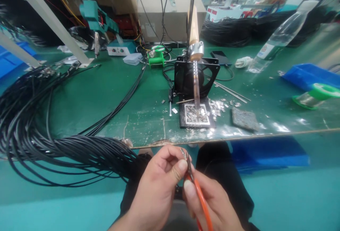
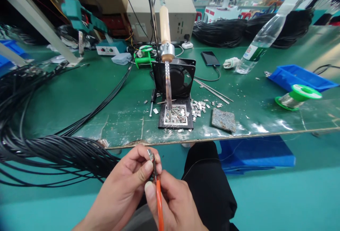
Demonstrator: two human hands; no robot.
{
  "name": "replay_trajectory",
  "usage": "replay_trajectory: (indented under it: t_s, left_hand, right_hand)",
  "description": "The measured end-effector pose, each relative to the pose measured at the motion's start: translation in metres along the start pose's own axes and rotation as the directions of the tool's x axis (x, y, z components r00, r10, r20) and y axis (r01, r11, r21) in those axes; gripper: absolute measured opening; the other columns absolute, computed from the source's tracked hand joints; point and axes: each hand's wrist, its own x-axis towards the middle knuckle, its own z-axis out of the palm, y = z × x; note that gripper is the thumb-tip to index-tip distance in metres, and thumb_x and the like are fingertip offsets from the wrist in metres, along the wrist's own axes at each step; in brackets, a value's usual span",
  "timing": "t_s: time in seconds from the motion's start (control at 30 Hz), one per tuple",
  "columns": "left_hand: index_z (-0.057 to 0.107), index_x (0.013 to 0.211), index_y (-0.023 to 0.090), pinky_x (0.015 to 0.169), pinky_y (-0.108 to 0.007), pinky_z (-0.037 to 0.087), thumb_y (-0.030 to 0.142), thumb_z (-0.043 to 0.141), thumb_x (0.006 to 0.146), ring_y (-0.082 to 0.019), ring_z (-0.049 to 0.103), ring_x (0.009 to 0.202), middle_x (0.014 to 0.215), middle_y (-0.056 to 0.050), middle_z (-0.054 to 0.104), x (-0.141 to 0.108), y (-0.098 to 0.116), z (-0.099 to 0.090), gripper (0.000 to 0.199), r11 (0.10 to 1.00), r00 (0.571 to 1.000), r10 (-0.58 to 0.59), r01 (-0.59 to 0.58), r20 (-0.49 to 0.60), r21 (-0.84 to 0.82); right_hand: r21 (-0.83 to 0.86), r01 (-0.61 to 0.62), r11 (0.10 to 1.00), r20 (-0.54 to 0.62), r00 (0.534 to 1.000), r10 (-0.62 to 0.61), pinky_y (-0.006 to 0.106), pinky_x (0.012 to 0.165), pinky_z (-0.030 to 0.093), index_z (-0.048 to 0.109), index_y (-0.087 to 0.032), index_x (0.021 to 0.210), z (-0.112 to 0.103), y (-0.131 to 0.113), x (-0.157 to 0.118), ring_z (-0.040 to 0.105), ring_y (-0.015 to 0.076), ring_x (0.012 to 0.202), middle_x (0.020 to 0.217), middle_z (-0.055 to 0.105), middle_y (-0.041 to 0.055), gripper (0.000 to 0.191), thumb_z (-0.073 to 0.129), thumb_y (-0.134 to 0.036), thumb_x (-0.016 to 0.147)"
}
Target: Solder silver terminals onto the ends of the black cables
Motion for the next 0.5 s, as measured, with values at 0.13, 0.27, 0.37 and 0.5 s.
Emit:
replay_trajectory:
  t_s: [0.13,0.27,0.37,0.5]
  left_hand:
    - [0.067,0.079,0.021,0.076,-0.025,0.048,0.022,0.085,0.085,-0.015,0.058,0.080,0.088,0.000,0.066,-0.001,-0.002,0.001,0.019,1.000,1.000,-0.021,0.021,0.000,-0.001]
    - [0.067,0.079,0.020,0.078,-0.026,0.047,0.024,0.084,0.086,-0.015,0.059,0.082,0.088,0.000,0.067,-0.001,-0.001,0.002,0.019,0.999,1.000,-0.030,0.029,0.005,0.030]
    - [0.068,0.080,0.019,0.081,-0.028,0.047,0.026,0.084,0.086,-0.017,0.060,0.083,0.087,-0.001,0.069,0.000,0.003,0.004,0.018,0.998,1.000,-0.020,0.020,-0.003,0.064]
    - [0.068,0.081,0.018,0.070,-0.027,0.043,0.033,0.081,0.087,-0.015,0.056,0.073,0.079,-0.001,0.068,0.000,0.008,0.006,0.020,0.985,0.998,-0.054,0.058,-0.028,0.163]
  right_hand:
    - [-0.051,-0.039,0.998,-0.044,0.998,0.037,0.026,0.053,0.041,0.059,-0.021,0.081,0.001,0.001,0.001,0.044,0.0141,0.055,0.064,0.045,-0.0023,0.041,0.050,-0.055,0.102]
    - [-0.147,-0.135,0.980,-0.072,0.989,0.126,0.028,0.056,0.046,0.054,-0.021,0.071,0.003,-0.001,-0.006,0.047,0.0165,0.058,0.063,0.046,-0.0002,0.052,0.048,-0.066,0.098]
    - [-0.248,-0.311,0.918,-0.192,0.944,0.268,0.027,0.051,0.042,0.053,-0.022,0.071,-0.028,-0.017,-0.018,0.046,0.0167,0.058,0.063,0.050,0.0014,0.058,0.044,-0.075,0.094]
    - [-0.546,-0.614,0.570,-0.650,0.740,0.175,0.033,0.051,0.044,0.070,-0.026,0.079,-0.135,-0.055,-0.022,0.057,0.0229,0.054,0.062,0.064,0.0073,0.040,0.056,-0.060,0.095]
